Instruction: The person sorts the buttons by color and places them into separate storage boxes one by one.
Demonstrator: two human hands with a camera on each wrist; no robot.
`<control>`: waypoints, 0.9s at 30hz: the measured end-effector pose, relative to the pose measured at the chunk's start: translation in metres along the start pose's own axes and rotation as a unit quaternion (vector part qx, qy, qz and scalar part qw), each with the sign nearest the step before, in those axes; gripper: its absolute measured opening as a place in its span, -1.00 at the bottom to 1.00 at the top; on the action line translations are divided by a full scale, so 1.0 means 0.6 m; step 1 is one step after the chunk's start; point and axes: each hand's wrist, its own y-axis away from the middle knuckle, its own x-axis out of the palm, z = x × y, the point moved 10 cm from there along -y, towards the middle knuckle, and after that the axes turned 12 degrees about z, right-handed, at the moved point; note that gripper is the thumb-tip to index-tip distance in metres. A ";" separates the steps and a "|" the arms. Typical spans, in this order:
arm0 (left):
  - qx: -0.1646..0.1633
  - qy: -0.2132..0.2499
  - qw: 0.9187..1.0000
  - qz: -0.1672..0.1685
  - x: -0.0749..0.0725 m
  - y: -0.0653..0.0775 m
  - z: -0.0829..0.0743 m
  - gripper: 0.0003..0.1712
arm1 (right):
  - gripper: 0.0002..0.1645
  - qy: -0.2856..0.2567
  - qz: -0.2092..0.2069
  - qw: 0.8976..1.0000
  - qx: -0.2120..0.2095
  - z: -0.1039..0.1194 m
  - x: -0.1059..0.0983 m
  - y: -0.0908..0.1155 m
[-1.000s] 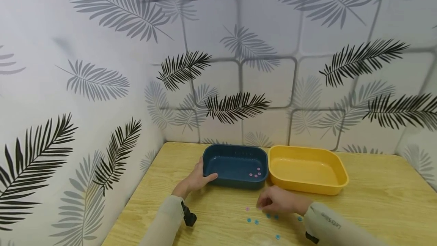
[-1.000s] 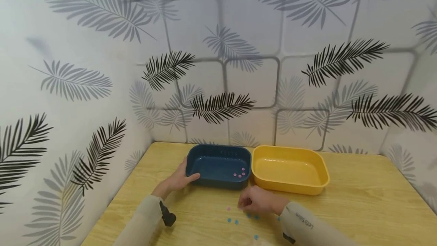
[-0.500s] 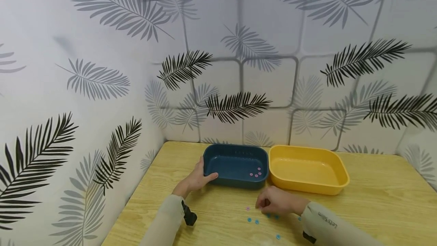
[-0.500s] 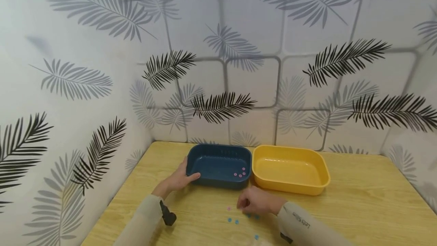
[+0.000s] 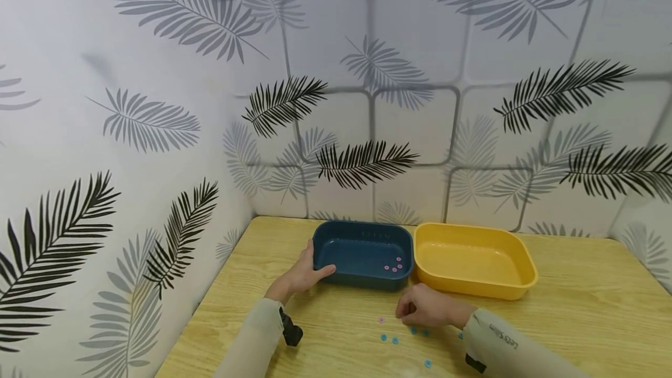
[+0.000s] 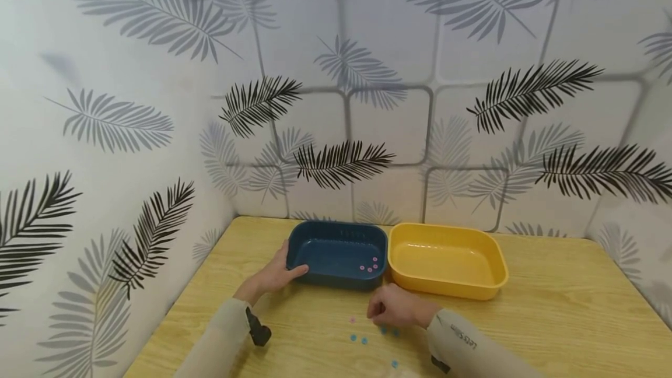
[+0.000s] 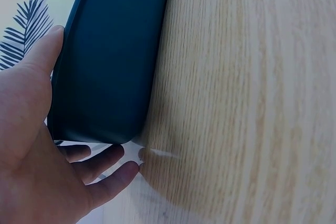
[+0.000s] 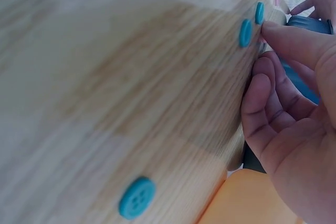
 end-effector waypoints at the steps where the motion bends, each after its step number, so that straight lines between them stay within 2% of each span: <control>1: 0.000 0.000 1.000 0.000 0.000 0.000 0.000 0.19 | -0.89 -0.001 0.000 1.000 0.002 0.000 0.000 0.000; 12: 0.004 -0.006 1.000 0.004 0.001 -0.001 0.001 0.19 | -0.89 -0.020 -0.001 1.000 0.004 0.001 -0.002 0.002; 18: 0.005 -0.003 1.000 0.001 0.001 0.001 -0.002 0.17 | -0.88 -0.054 0.002 0.998 0.008 -0.009 -0.003 0.007; 27: 0.005 -0.001 1.000 0.001 0.000 0.000 -0.001 0.18 | -0.90 -0.071 -0.006 0.997 0.021 -0.004 -0.021 0.021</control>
